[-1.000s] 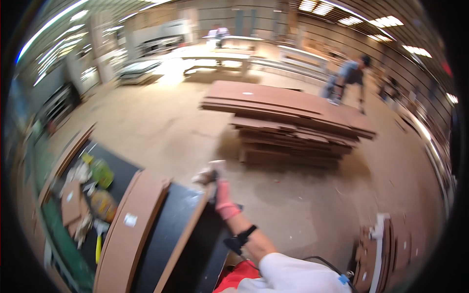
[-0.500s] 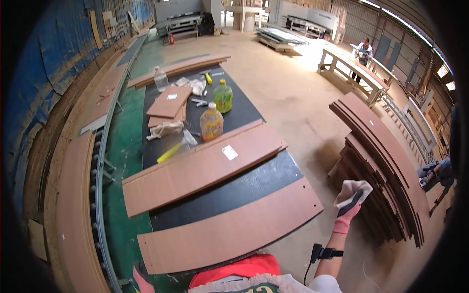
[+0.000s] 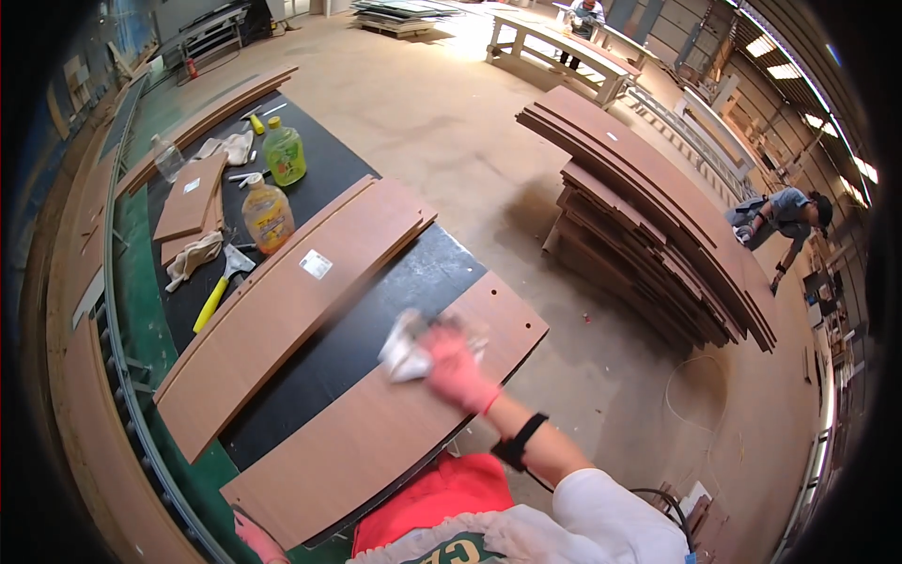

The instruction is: Wiping down and cleaning the surfaces of manufactured wood panels using a cloth and scraper tool.

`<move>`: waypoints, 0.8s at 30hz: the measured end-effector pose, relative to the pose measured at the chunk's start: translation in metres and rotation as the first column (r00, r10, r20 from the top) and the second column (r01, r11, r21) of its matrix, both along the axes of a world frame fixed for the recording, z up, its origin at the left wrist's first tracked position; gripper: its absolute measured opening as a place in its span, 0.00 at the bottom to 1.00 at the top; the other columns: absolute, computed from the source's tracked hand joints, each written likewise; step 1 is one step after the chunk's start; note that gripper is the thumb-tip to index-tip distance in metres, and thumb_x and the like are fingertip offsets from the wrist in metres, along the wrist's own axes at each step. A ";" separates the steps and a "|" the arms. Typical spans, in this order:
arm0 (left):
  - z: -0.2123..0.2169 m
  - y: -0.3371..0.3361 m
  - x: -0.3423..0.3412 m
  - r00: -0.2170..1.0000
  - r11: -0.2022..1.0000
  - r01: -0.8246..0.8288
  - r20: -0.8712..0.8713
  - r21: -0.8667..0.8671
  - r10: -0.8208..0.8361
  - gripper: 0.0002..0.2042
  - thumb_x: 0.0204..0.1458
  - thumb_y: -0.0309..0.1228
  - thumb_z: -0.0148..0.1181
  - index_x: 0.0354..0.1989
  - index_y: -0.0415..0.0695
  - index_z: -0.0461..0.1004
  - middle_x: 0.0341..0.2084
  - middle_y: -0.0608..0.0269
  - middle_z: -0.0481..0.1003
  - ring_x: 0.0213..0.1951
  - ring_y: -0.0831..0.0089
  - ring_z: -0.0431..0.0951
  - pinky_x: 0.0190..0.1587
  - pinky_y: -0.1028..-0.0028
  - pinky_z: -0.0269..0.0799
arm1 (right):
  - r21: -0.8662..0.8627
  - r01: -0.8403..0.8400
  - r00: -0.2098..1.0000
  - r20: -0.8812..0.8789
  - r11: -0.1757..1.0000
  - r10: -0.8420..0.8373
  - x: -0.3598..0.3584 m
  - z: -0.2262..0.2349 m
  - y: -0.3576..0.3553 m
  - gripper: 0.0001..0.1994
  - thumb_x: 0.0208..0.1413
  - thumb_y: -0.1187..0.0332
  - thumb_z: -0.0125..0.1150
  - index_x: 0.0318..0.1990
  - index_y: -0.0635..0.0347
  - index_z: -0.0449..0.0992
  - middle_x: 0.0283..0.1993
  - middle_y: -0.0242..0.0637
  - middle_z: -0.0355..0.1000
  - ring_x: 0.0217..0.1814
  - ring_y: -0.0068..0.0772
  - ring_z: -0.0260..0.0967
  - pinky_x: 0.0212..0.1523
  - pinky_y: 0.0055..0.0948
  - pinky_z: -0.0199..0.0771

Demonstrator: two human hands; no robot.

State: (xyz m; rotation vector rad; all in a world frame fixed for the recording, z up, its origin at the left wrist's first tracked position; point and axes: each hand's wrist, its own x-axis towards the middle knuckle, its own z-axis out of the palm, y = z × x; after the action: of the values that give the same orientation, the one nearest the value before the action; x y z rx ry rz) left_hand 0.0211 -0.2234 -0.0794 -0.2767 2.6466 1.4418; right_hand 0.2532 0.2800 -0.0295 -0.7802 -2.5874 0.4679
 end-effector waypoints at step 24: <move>-0.001 0.175 -0.031 0.731 0.635 0.582 -0.014 -0.508 -0.682 0.16 0.57 0.33 0.48 0.48 0.35 0.67 0.44 0.48 0.71 0.44 0.64 0.72 0.49 0.71 0.67 | -0.417 0.846 0.370 0.011 0.332 -0.929 0.212 -0.001 0.124 0.18 0.53 0.62 0.48 0.49 0.62 0.69 0.49 0.50 0.68 0.55 0.51 0.61 0.62 0.45 0.50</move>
State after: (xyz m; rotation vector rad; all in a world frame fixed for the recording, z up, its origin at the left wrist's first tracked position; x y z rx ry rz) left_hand -0.0100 -0.0482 -0.0808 0.7654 2.7599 0.6027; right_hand 0.4656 0.4041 -0.0303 -1.9812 -1.4300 0.5939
